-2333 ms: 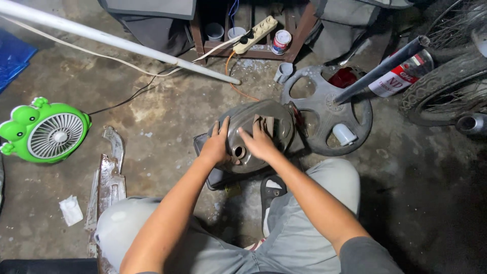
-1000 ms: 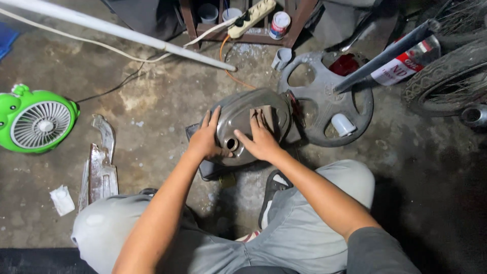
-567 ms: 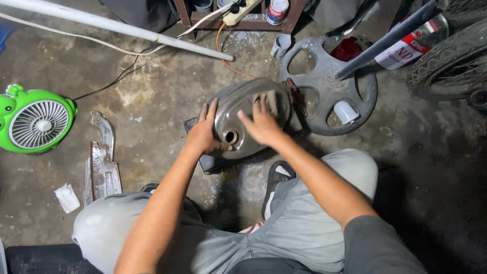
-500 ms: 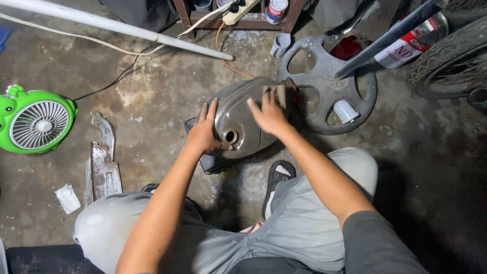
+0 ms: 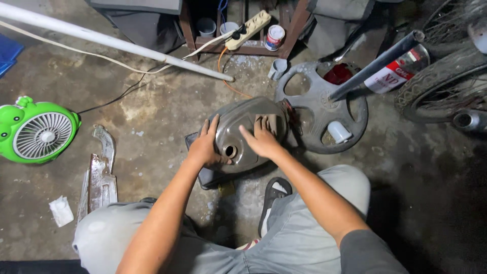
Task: Sanding the exterior surface of a metal fuel tank by hand using sandpaper
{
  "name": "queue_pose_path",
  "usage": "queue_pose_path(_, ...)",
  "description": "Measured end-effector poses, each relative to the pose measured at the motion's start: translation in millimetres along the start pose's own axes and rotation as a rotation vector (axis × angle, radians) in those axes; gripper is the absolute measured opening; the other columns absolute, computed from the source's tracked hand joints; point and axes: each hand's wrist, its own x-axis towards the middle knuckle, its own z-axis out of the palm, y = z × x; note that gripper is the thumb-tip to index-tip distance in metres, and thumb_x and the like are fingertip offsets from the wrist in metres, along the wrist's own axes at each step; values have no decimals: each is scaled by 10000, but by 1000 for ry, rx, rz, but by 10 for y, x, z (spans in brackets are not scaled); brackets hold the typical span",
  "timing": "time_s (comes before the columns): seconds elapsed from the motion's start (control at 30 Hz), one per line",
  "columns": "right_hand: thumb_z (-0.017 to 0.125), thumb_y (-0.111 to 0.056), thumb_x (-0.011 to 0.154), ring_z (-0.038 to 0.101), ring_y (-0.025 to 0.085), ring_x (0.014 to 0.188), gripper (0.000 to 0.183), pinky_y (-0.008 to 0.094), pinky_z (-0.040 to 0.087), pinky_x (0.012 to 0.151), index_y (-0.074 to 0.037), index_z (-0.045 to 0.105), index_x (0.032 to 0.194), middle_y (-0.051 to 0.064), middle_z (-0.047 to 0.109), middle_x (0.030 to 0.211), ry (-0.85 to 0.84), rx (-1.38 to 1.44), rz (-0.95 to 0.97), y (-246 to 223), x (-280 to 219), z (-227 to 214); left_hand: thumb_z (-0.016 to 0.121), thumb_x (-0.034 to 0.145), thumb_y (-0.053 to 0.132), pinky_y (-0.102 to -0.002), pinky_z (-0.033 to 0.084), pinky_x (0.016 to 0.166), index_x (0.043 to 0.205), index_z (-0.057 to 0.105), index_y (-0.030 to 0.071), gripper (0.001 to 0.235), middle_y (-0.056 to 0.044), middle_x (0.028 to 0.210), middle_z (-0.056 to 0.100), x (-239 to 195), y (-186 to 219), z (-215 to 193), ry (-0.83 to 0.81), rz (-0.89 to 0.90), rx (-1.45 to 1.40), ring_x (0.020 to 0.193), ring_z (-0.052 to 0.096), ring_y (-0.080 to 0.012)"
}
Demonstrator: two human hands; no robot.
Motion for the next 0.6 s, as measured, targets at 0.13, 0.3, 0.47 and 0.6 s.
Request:
queue_pose_path(0.13,237,-695,1029,137,483,1546,951,639,127,1226,57,124,1600,387,96,1634,75,81,31,101,70,-147,1008,551,346,-607,350,1165,1657,16,303,1487,-237,1674,138,30,-35,19,-8,20,13,1465,277,-530)
queue_pose_path(0.3,265,-650,1042,166,506,1536,934,611,160,1243,113,169,1572,415,132,1617,108,84,-19,-101,-113,-94,1010,543,352,-603,352,1163,1656,6,314,1500,-238,1674,133,24,-23,13,-7,14,19,1470,275,-520)
queue_pose_path(0.47,246,-714,1016,177,475,1535,982,610,156,1237,71,142,1596,392,159,1619,120,145,-3,185,126,-185,1018,522,352,-592,344,1178,1651,11,324,1513,-236,1673,143,18,-32,21,-16,1,17,1476,272,-512)
queue_pose_path(0.6,305,-604,1033,187,508,1527,910,600,168,1246,131,210,1561,436,144,1602,133,137,-22,-343,-349,-304,1018,530,362,-607,346,1162,1654,-6,336,1521,-236,1675,129,43,-56,24,-13,8,19,1469,275,-521)
